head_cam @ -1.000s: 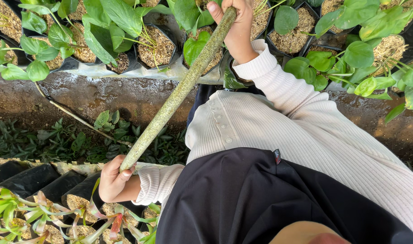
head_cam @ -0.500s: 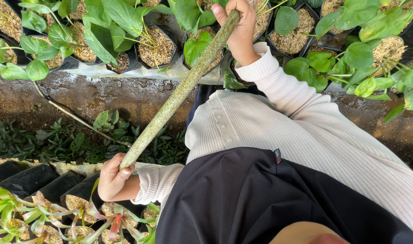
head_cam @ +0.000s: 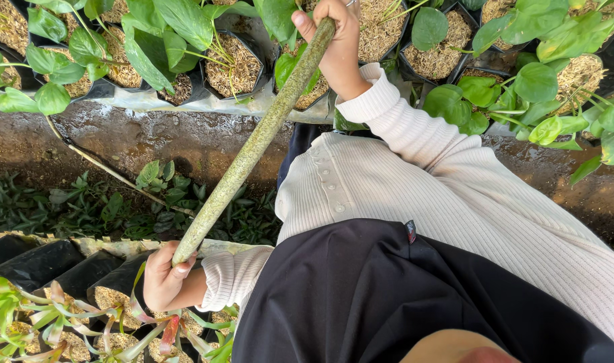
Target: The person carries a long bamboo stake with both hands while walking along rows of potted plants in a nursery, holding it across their body and repositioning their grip as they move between benches.
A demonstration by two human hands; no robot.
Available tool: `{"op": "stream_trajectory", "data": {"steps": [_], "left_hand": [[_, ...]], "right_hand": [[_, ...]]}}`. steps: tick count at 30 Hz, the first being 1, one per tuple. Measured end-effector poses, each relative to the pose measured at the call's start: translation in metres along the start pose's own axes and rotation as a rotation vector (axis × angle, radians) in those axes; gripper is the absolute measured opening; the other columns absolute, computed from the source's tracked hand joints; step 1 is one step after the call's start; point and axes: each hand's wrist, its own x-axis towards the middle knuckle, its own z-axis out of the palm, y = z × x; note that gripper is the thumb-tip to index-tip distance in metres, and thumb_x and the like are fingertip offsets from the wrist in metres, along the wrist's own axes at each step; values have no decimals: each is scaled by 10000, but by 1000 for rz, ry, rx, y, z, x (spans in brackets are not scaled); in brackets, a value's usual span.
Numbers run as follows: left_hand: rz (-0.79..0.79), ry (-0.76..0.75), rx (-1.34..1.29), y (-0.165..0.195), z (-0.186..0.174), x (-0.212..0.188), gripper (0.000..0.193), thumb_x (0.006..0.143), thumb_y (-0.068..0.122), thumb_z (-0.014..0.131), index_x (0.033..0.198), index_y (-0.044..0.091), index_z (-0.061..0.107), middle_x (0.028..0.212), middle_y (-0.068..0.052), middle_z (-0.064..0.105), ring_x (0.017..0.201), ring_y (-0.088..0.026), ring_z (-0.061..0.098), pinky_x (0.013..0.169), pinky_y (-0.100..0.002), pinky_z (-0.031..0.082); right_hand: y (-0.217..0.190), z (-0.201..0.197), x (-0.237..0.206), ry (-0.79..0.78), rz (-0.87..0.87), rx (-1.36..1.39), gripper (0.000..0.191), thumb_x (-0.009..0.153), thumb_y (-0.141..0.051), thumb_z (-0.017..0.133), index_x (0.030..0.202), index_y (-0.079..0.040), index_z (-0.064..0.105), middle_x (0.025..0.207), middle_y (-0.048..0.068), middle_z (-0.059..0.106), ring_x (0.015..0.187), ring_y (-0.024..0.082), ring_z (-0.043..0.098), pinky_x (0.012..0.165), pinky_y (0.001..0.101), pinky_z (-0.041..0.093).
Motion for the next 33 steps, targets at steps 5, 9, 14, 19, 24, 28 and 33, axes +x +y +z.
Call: {"op": "stream_trajectory", "data": {"steps": [5, 9, 14, 19, 24, 28, 33], "left_hand": [[11, 7, 49, -2, -1, -11, 471, 978, 477, 620, 1065, 14, 634, 780, 22, 650, 615, -39, 536, 580, -207, 464], [31, 11, 31, -3, 0, -12, 479, 985, 484, 617, 1064, 12, 628, 783, 20, 645, 618, -42, 528, 582, -209, 460], [1, 27, 59, -2, 1, -10, 470, 977, 480, 612, 1053, 17, 643, 757, 26, 646, 594, -38, 520, 563, -204, 452], [-22, 20, -24, -1, 0, 1, 476, 982, 470, 630, 1066, 1, 641, 763, 17, 627, 608, -43, 500, 562, -206, 432], [-46, 8, -32, 3, -4, 10, 474, 964, 476, 631, 1054, 10, 640, 711, 27, 604, 568, -31, 485, 527, -193, 414], [-51, -6, -50, 3, -4, 11, 460, 980, 466, 628, 1058, 13, 635, 701, 31, 588, 568, -28, 469, 528, -193, 403], [-52, 2, -75, -1, -2, 12, 460, 975, 458, 640, 1068, 7, 632, 713, 28, 586, 572, -26, 469, 529, -192, 404]], "right_hand": [[-4, 8, -5, -37, -1, 16, 506, 986, -200, 829, 744, -84, 400, 763, 40, 389, 763, 192, 395, 747, 357, 338], [-4, 11, -6, -58, -9, -23, 509, 994, -220, 822, 747, -87, 398, 766, 31, 394, 805, 199, 397, 802, 361, 347], [-4, 8, -11, -35, -58, -114, 503, 977, -235, 824, 740, -96, 402, 775, 27, 425, 849, 213, 409, 845, 366, 349], [3, 3, -9, -15, -1, -94, 517, 984, -220, 831, 740, -90, 394, 785, 31, 415, 828, 213, 411, 836, 374, 348], [12, 5, -5, 7, 22, -80, 526, 970, -217, 842, 726, -86, 395, 773, 30, 410, 802, 209, 411, 803, 372, 340], [16, 8, -3, -2, 65, -43, 519, 962, -233, 845, 718, -91, 409, 716, 11, 418, 757, 191, 420, 789, 367, 350], [20, 7, -1, 13, -30, -114, 497, 964, -233, 845, 724, -93, 432, 686, 13, 440, 743, 206, 429, 816, 382, 355]]}}
